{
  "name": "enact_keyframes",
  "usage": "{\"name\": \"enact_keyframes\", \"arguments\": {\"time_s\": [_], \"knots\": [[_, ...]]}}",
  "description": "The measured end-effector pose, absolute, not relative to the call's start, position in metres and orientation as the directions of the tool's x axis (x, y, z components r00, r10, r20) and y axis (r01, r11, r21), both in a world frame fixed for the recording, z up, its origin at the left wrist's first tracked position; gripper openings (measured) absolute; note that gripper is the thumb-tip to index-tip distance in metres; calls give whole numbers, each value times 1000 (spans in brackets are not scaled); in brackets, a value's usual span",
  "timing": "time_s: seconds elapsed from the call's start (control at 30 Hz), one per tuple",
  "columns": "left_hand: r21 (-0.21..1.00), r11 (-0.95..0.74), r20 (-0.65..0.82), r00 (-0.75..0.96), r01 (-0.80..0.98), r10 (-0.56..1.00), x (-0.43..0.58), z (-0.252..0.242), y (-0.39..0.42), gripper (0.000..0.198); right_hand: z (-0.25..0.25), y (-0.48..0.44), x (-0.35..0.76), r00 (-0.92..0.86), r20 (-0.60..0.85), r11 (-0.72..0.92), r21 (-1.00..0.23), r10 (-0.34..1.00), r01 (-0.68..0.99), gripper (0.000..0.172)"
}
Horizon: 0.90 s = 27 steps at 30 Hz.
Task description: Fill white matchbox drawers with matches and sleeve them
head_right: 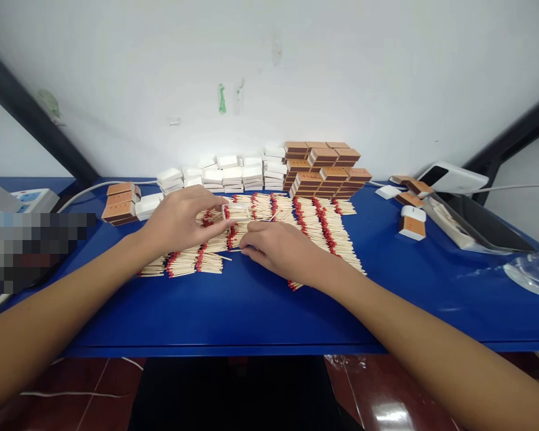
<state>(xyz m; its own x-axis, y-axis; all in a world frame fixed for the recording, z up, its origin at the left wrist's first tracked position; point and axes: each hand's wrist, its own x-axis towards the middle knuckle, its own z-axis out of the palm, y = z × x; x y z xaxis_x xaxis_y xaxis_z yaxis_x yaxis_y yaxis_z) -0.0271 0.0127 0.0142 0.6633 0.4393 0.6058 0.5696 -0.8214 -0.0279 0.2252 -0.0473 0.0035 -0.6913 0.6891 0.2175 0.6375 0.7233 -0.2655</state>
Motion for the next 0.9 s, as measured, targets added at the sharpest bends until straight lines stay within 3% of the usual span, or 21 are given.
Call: {"name": "enact_keyframes", "arguments": {"time_s": [0.27, 0.47, 0.9], "knots": [[-30, -816, 580, 675, 577, 456, -26, 16, 11, 35, 3, -48, 224, -704, 245, 746, -225, 666, 627, 22], [-47, -820, 573, 688, 571, 446, -25, 18, 9, 36, 4, -51, 223, -704, 263, 751, -265, 660, 605, 18], [-78, -817, 571, 698, 571, 433, -26, 17, 10, 35, 8, -50, 220, -654, 162, 665, -334, 739, 668, 15]]}}
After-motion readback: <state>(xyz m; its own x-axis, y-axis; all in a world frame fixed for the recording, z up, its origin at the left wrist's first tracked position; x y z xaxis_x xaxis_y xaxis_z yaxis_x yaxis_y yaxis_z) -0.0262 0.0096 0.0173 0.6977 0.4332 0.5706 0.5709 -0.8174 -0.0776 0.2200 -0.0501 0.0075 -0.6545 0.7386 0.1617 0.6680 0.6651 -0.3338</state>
